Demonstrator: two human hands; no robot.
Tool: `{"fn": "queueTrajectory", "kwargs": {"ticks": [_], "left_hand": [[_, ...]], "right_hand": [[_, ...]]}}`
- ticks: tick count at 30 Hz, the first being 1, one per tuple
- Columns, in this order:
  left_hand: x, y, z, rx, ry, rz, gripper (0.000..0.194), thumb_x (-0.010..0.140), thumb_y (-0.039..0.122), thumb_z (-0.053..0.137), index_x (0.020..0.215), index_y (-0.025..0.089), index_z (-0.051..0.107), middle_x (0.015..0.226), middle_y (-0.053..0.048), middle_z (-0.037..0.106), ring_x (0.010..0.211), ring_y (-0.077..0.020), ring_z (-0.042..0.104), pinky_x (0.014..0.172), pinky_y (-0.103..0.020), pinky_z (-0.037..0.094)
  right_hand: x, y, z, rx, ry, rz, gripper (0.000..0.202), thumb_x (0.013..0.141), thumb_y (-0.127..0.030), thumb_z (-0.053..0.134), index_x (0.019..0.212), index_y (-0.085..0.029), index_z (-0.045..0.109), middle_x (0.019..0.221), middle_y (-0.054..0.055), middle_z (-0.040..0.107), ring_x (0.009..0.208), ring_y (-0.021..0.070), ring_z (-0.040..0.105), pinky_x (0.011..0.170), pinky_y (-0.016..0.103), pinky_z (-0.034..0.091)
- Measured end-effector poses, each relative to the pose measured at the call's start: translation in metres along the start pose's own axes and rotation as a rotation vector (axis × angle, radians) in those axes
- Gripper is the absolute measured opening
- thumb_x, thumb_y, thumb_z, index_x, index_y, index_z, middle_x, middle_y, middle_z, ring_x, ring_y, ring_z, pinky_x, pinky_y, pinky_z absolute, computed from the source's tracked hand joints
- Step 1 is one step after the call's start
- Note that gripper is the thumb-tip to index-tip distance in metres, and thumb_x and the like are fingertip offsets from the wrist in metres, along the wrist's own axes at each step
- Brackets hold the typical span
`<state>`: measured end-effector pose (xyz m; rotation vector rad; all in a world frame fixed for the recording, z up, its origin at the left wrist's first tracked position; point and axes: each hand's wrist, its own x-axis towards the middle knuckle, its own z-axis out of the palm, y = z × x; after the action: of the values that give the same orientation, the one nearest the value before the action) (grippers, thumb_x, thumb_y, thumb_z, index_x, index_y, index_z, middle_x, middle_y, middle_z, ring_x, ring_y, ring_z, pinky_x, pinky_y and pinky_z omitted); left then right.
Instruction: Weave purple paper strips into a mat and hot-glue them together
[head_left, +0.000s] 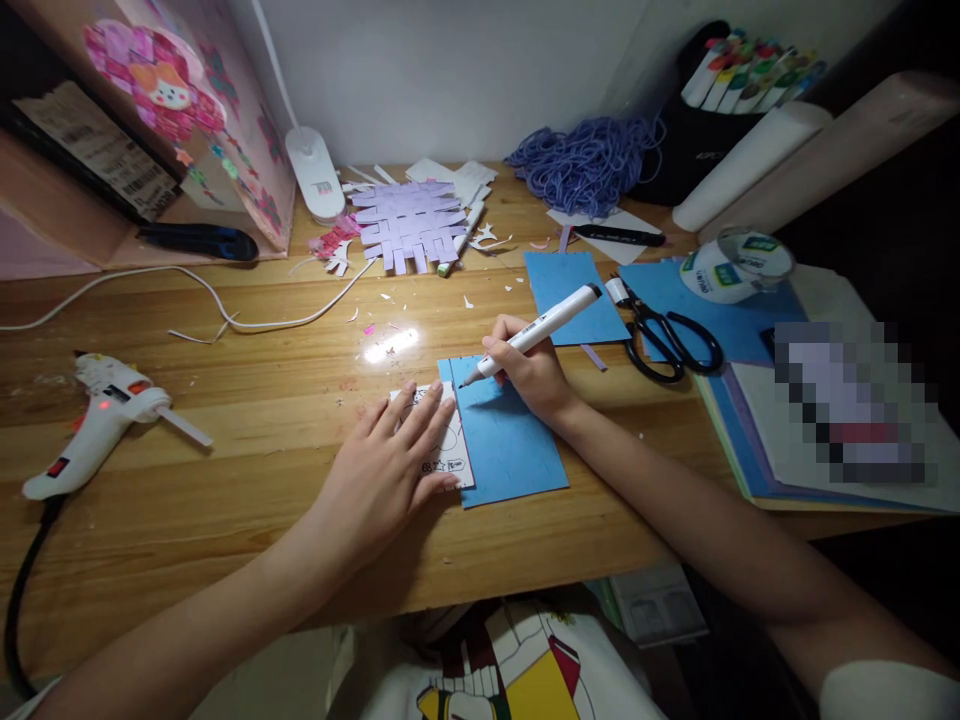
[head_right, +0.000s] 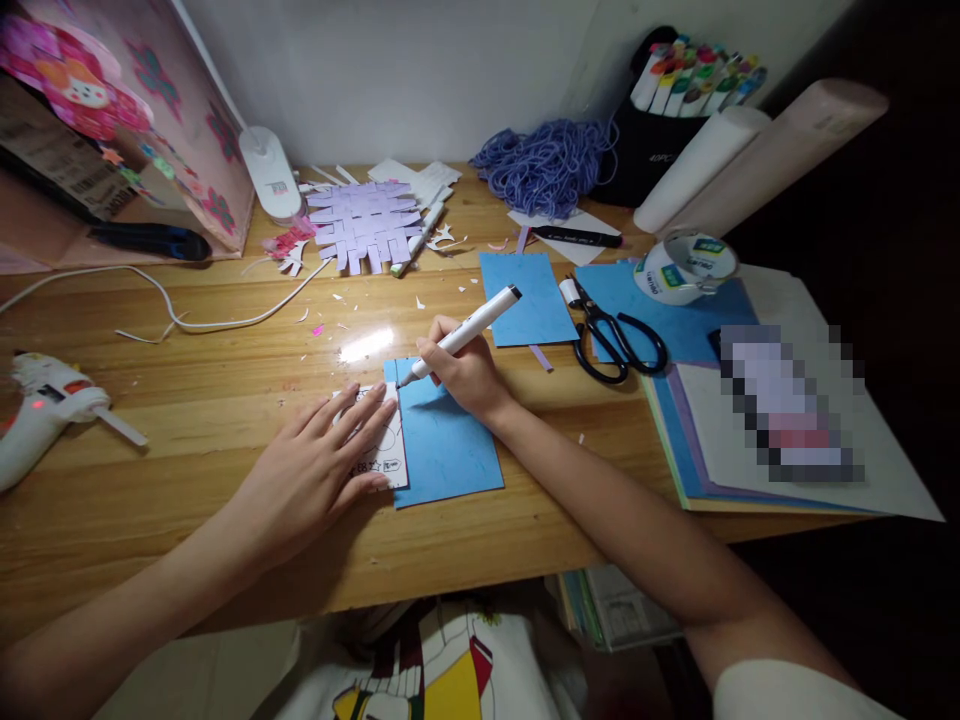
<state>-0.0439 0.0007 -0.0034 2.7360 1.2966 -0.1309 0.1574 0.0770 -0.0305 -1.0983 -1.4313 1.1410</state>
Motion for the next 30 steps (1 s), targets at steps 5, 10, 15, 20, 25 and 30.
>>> {"fn": "queueTrajectory", "kwargs": {"ticks": [5, 10, 15, 20, 25, 30], "left_hand": [[-0.004, 0.004, -0.002, 0.025, -0.011, 0.002, 0.067, 0.091, 0.054, 0.039, 0.146, 0.019, 0.025, 0.152, -0.004, 0.024, 0.137, -0.0302, 0.026, 0.108, -0.045, 0.031], [-0.006, 0.009, -0.005, 0.044, -0.019, -0.003, 0.069, 0.089, 0.054, 0.044, 0.145, 0.018, 0.027, 0.150, -0.006, 0.028, 0.135, -0.0313, 0.031, 0.107, -0.047, 0.033], [-0.007, 0.012, -0.005, 0.051, -0.018, 0.002, 0.071, 0.087, 0.053, 0.048, 0.145, 0.018, 0.028, 0.150, -0.006, 0.028, 0.134, -0.0315, 0.032, 0.106, -0.045, 0.035], [-0.010, 0.014, -0.006, 0.069, -0.018, 0.016, 0.073, 0.085, 0.054, 0.051, 0.144, 0.015, 0.030, 0.149, -0.008, 0.030, 0.134, -0.0330, 0.033, 0.104, -0.046, 0.038], [-0.009, 0.014, -0.006, 0.075, -0.037, 0.023, 0.074, 0.086, 0.054, 0.050, 0.144, 0.014, 0.029, 0.150, -0.007, 0.028, 0.135, -0.0322, 0.031, 0.106, -0.045, 0.037], [-0.009, 0.014, -0.006, 0.077, -0.062, 0.035, 0.075, 0.085, 0.054, 0.051, 0.145, 0.014, 0.028, 0.150, -0.006, 0.026, 0.136, -0.0310, 0.029, 0.105, -0.044, 0.040]], "right_hand": [[0.000, -0.001, 0.000, -0.019, 0.011, 0.005, 0.028, 0.079, -0.031, 0.056, 0.057, -0.022, 0.042, 0.042, -0.007, 0.047, 0.039, 0.0085, 0.042, 0.042, 0.025, 0.033], [0.000, 0.000, 0.000, 0.001, 0.008, -0.008, 0.028, 0.080, -0.031, 0.056, 0.057, -0.022, 0.043, 0.042, -0.007, 0.047, 0.040, 0.0085, 0.042, 0.042, 0.025, 0.032], [0.001, 0.001, 0.000, 0.010, 0.004, 0.004, 0.027, 0.080, -0.032, 0.056, 0.058, -0.022, 0.042, 0.043, -0.007, 0.047, 0.040, 0.0082, 0.042, 0.042, 0.024, 0.032], [0.001, -0.001, 0.000, 0.021, 0.002, 0.004, 0.027, 0.079, -0.030, 0.056, 0.058, -0.022, 0.041, 0.043, -0.006, 0.046, 0.040, 0.0081, 0.043, 0.042, 0.024, 0.033], [0.001, -0.001, 0.000, 0.035, -0.002, 0.008, 0.027, 0.079, -0.029, 0.056, 0.057, -0.023, 0.041, 0.042, -0.007, 0.046, 0.040, 0.0081, 0.043, 0.042, 0.024, 0.033], [0.001, -0.002, 0.000, 0.029, -0.001, 0.008, 0.027, 0.079, -0.029, 0.056, 0.058, -0.023, 0.042, 0.042, -0.007, 0.046, 0.040, 0.0082, 0.043, 0.042, 0.024, 0.033]]}}
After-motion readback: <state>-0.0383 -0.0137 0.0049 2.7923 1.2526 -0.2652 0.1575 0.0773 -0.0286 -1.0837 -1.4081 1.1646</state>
